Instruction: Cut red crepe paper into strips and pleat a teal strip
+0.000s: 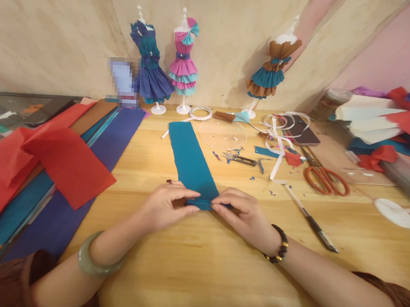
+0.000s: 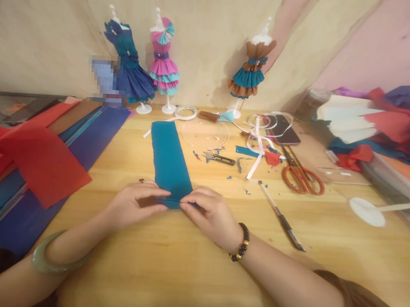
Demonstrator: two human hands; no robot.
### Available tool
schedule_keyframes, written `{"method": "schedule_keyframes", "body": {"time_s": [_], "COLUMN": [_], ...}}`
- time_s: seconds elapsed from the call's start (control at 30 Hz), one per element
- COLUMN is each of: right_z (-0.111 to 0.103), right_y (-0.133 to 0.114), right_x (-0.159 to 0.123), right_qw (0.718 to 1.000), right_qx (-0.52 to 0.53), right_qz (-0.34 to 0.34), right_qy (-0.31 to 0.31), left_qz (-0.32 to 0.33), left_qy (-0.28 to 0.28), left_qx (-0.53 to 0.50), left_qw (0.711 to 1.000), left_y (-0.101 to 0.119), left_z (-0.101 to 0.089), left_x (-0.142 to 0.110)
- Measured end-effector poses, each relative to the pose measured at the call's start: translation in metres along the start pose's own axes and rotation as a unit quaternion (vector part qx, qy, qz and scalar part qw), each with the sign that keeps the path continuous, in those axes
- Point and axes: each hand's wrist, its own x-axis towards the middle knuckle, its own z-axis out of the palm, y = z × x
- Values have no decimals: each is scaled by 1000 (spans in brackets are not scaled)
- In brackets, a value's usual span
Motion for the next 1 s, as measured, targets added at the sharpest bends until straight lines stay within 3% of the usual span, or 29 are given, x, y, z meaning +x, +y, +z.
{"method": "schedule_keyframes", "body": {"time_s": [0.13, 0.33, 0.53, 0.77, 1.0], "right_z": [0, 0, 1, 5, 1], "right_y": [0, -1, 0, -2, 2], "right_x": [0, 1, -1, -1, -3], "right_qw": [1000, 1000, 1000, 997, 997], "right_qx": [-9, -9, -14, -46, -63], "right_qz": [9, 10, -1, -35, -15], "right_qy": [-3, -3, -17, -45, -32], "left_qz": [-24, 12, -33, 54, 38], "left_qy": [13, 8, 7, -11, 15], "left_qx": [-4, -32, 8, 23, 12], "left_qw": [1000, 999, 999, 998, 999], "left_y": [1, -1, 3, 5, 3], "left_z": [0, 0, 2, 8, 6], "left_x": [0, 1, -1, -1, 0]}}
